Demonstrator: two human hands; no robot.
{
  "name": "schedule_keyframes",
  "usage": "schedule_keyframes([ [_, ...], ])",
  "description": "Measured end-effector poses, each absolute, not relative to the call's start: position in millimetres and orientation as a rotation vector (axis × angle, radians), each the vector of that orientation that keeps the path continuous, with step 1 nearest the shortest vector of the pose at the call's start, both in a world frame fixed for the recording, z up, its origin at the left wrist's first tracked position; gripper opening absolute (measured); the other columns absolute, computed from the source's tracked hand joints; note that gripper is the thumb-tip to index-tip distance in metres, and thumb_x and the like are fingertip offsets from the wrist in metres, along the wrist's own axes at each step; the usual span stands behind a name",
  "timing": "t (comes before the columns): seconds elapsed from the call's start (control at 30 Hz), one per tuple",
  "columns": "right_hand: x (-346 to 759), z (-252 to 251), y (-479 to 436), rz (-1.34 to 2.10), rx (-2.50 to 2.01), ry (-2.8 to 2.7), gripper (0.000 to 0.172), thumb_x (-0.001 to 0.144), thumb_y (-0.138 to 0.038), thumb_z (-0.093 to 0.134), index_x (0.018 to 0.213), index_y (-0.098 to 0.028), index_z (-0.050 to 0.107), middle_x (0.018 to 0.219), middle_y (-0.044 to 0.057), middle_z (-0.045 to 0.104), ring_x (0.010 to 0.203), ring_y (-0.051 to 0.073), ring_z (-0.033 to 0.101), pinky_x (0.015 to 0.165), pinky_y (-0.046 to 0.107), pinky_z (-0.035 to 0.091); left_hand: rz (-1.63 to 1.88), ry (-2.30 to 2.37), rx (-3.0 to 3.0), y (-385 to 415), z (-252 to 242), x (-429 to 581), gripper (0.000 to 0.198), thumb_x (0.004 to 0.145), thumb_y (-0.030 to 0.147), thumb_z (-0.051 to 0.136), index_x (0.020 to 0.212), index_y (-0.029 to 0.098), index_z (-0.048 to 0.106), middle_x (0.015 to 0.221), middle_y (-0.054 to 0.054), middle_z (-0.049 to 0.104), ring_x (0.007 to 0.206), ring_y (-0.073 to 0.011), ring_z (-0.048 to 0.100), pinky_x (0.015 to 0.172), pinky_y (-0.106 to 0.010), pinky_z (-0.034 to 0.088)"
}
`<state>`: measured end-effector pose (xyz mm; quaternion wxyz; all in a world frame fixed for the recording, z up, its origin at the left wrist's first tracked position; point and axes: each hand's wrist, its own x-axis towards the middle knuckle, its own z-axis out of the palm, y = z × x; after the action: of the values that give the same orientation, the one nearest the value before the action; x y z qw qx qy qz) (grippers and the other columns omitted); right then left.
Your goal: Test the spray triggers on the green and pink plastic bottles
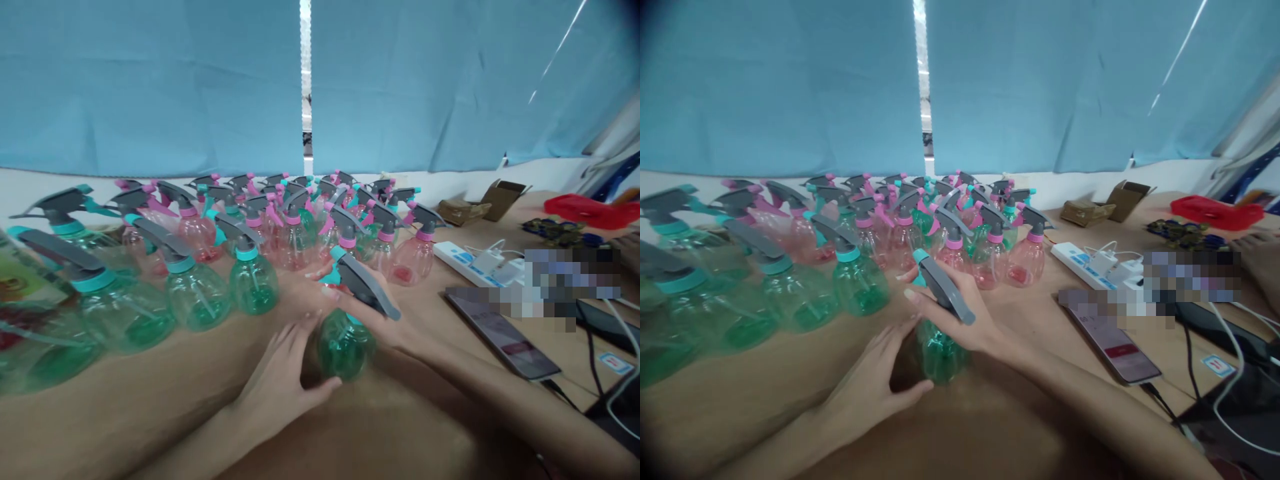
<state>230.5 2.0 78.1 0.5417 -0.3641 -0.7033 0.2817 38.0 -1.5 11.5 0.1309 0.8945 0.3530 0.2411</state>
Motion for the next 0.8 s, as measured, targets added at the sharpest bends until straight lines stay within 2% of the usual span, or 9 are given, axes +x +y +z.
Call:
schedule_keyframes([
  [0.13,228,80,10,0.727,-0.856,-1.678,0.015,0.084,-0.035,0.062,0.095,-0.024,0.059,0.069,-0.005,0.048,0.059,0.011,0.041,0.058,0.027,0.038,0.619,1.137,2.687,4,6,23,0.072,0.081,0.037,0.061,0.142,0.018,0.029,0.141,-0.015,0.047,0.129,-0.0333,0.044,0.103,-0.052,0.038],
  [0.3,227,74,19,0.644,-0.980,-1.643,0.015,0.082,-0.040,0.064,0.086,-0.025,0.060,0.066,-0.004,0.045,0.059,0.013,0.042,0.058,0.027,0.039,0.557,1.126,2.788,2,4,22,0.068,0.084,0.037,0.058,0.142,0.015,0.032,0.143,-0.015,0.045,0.131,-0.0321,0.041,0.103,-0.050,0.038],
  [0.6,225,84,21,0.607,-0.973,-1.714,0.010,0.087,-0.036,0.058,0.088,-0.026,0.061,0.070,-0.003,0.056,0.062,0.013,0.052,0.059,0.026,0.045,0.503,1.136,2.825,-1,3,21,0.069,0.086,0.039,0.056,0.144,0.013,0.030,0.146,-0.017,0.042,0.133,-0.0321,0.040,0.105,-0.050,0.037],
  [0.8,229,78,21,0.566,-1.072,-1.710,0.020,0.089,-0.041,0.056,0.081,-0.025,0.065,0.075,0.000,0.061,0.069,0.016,0.057,0.060,0.029,0.047,0.511,1.123,2.826,0,1,20,0.071,0.087,0.042,0.055,0.145,0.013,0.028,0.146,-0.018,0.042,0.133,-0.0329,0.040,0.104,-0.050,0.038],
])
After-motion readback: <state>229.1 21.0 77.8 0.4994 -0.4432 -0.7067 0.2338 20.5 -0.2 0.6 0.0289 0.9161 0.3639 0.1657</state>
